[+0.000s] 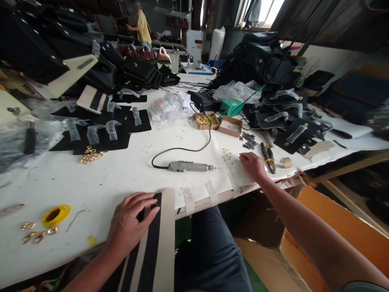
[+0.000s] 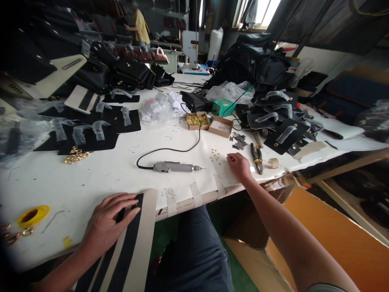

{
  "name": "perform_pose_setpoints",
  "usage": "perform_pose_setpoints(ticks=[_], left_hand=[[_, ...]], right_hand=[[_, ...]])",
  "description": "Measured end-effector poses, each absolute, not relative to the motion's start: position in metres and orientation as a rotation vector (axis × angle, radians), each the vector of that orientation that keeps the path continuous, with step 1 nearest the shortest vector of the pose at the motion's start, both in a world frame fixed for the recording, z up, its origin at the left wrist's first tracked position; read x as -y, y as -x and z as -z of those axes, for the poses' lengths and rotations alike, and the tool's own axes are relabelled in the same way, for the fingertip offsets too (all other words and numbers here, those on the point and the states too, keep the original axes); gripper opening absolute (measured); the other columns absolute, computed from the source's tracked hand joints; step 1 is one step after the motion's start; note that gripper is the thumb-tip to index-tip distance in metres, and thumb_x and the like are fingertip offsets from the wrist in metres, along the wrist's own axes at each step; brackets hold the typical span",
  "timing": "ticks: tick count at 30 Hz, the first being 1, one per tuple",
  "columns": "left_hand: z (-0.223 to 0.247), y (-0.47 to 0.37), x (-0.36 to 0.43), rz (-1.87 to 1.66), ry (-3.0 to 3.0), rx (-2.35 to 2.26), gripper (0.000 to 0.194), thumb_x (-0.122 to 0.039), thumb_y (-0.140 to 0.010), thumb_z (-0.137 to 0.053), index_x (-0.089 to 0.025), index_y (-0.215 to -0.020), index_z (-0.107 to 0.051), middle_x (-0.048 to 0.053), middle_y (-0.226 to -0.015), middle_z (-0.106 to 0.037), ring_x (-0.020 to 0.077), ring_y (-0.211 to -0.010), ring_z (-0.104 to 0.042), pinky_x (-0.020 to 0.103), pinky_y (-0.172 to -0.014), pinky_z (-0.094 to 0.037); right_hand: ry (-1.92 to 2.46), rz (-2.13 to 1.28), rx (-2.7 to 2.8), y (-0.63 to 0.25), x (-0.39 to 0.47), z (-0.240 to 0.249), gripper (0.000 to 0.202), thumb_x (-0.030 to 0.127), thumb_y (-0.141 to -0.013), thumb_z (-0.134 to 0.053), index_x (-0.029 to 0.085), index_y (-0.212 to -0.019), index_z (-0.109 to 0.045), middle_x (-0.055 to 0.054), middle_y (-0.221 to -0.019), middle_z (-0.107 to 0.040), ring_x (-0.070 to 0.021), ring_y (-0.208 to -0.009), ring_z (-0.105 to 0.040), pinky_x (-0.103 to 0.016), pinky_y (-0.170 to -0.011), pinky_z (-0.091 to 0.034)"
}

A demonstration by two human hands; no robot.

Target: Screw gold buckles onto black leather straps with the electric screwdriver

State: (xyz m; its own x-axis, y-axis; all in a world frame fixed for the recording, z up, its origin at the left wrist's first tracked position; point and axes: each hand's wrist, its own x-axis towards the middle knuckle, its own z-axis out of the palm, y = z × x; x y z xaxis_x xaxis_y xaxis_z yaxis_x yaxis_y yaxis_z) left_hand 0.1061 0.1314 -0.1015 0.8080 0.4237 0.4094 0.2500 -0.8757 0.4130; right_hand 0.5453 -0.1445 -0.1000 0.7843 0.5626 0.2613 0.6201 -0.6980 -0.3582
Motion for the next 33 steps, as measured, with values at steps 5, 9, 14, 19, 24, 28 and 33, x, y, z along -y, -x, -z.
perform_pose_setpoints(ticks=[5,9,14,19,24,28,33], left_hand=[[0.103,-0.105,-0.132,-0.707,-2.656,-0.530,0.018,-0.041,-0.095,-0.070,-0.029,-0.106,-0.078,0.003,-0.120,-0.079,0.0288,-0.118,-0.068,0.047,-0.104,-0.054],[0.101,-0.106,-0.130,-0.721,-2.645,-0.531,0.019,-0.041,-0.095,-0.070,-0.028,-0.105,-0.078,0.004,-0.118,-0.080,0.0292,-0.118,-0.068,0.048,-0.103,-0.054],[0.102,-0.106,-0.130,-0.727,-2.642,-0.540,0.017,-0.039,-0.095,-0.070,-0.028,-0.104,-0.078,0.003,-0.118,-0.080,0.0290,-0.119,-0.068,0.047,-0.104,-0.054],[0.101,-0.106,-0.129,-0.726,-2.638,-0.553,0.016,-0.038,-0.095,-0.070,-0.029,-0.104,-0.078,0.003,-0.119,-0.080,0.0279,-0.118,-0.069,0.046,-0.105,-0.053],[0.098,-0.107,-0.128,-0.742,-2.642,-0.538,0.015,-0.037,-0.095,-0.070,-0.028,-0.104,-0.078,0.003,-0.118,-0.080,0.0277,-0.118,-0.069,0.045,-0.104,-0.053],[0.100,-0.107,-0.129,-0.743,-2.649,-0.521,0.015,-0.036,-0.095,-0.071,-0.027,-0.105,-0.077,0.003,-0.117,-0.080,0.0280,-0.117,-0.068,0.046,-0.103,-0.053],[0.103,-0.105,-0.130,-0.725,-2.655,-0.528,0.015,-0.036,-0.095,-0.070,-0.028,-0.105,-0.078,0.003,-0.119,-0.079,0.0281,-0.119,-0.068,0.046,-0.103,-0.053]], right_hand=[[2.655,0.093,0.771,-0.580,0.135,0.093,0.028,0.033,-0.090,-0.061,0.020,-0.100,-0.083,-0.011,-0.100,-0.079,-0.0270,-0.092,-0.070,-0.036,-0.082,-0.051],[2.708,-0.002,0.735,-0.594,0.129,0.091,0.021,0.033,-0.085,-0.066,0.022,-0.090,-0.083,-0.009,-0.086,-0.078,-0.0249,-0.080,-0.068,-0.033,-0.072,-0.047],[2.679,-0.046,0.768,-0.594,0.122,0.089,0.021,0.033,-0.084,-0.066,0.020,-0.091,-0.082,-0.007,-0.081,-0.077,-0.0218,-0.074,-0.066,-0.030,-0.067,-0.045],[2.537,0.009,0.948,-0.577,0.109,0.096,0.024,0.033,-0.090,-0.060,0.020,-0.096,-0.079,-0.006,-0.099,-0.077,-0.0196,-0.089,-0.068,-0.028,-0.079,-0.047],[2.481,0.085,1.054,-0.567,0.105,0.103,0.023,0.033,-0.092,-0.059,0.021,-0.094,-0.079,-0.007,-0.099,-0.075,-0.0205,-0.089,-0.066,-0.029,-0.080,-0.046],[2.468,0.093,1.104,-0.567,0.106,0.104,0.022,0.030,-0.091,-0.060,0.022,-0.092,-0.080,-0.006,-0.098,-0.075,-0.0199,-0.086,-0.066,-0.028,-0.076,-0.045],[2.438,0.062,1.140,-0.570,0.108,0.102,0.020,0.027,-0.088,-0.063,0.023,-0.090,-0.082,-0.005,-0.099,-0.078,-0.0193,-0.087,-0.069,-0.028,-0.079,-0.047]])
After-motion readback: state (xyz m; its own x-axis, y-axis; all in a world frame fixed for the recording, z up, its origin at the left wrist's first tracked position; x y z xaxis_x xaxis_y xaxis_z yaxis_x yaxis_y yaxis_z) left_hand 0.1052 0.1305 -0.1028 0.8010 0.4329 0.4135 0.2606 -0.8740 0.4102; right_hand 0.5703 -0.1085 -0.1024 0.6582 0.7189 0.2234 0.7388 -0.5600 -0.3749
